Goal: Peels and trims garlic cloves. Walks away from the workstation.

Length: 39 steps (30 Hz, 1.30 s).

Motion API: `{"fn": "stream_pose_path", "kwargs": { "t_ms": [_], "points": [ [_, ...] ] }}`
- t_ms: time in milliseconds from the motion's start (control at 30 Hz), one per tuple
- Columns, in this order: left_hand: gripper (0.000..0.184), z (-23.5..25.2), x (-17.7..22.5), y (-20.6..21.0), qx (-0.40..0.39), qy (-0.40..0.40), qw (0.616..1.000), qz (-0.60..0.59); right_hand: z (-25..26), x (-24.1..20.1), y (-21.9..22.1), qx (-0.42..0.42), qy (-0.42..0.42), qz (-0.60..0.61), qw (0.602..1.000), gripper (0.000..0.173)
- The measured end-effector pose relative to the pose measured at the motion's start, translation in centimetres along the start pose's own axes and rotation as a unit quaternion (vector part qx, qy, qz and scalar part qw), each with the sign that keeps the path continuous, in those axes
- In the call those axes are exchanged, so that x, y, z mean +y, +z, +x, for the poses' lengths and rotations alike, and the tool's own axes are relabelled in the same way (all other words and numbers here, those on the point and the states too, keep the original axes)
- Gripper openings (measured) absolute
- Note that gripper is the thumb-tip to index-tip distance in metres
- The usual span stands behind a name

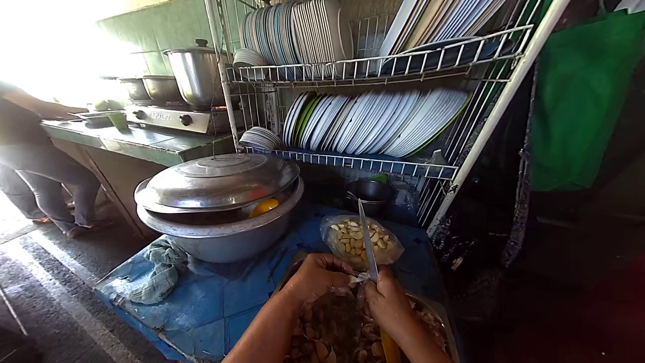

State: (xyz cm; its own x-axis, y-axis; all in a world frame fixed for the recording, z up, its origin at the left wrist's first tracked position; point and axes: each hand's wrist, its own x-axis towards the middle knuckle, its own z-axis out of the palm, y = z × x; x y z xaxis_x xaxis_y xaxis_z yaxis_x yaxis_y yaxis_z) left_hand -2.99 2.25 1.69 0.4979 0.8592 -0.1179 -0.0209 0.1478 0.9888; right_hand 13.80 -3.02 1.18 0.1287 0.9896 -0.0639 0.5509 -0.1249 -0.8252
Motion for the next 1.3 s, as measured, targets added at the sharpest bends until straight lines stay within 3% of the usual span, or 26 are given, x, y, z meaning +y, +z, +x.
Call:
{"fn": "stream_pose_path", "kwargs": {
  "t_ms": [100, 333, 467, 933, 1300],
  "points": [
    [0.015, 0.1, -0.2, -0.3, -0.013, -0.029, 0.999, -0.004, 0.1, 0.1, -0.1, -0.003, 0.015, 0.005, 1.0, 0.027],
    [0.017, 0.4, -0.3, 0.0, 0.055, -0.024, 0.998, -0.018, 0.1, 0.4, -0.2, -0.011, 0.007, 0.057, 0.998, 0.037],
    [0.017, 0.4, -0.4, 0.5, 0.067, -0.027, 0.997, -0.003, -0.3, 0.0, -0.2, -0.071, -0.022, 0.08, 0.994, 0.035],
    [0.012, 0.3, -0.5, 0.9, 0.023, -0.023, 0.999, -0.021, -0.2, -0.2, 0.4, -0.054, -0.009, 0.005, 0.999, 0.025],
    [0.008, 0.3, -0.2, -1.0, -0.074, 0.034, 0.997, 0.014, -0.8, -0.6, 0.4, -0.067, -0.024, 0.064, 0.995, 0.022]
  ]
}}
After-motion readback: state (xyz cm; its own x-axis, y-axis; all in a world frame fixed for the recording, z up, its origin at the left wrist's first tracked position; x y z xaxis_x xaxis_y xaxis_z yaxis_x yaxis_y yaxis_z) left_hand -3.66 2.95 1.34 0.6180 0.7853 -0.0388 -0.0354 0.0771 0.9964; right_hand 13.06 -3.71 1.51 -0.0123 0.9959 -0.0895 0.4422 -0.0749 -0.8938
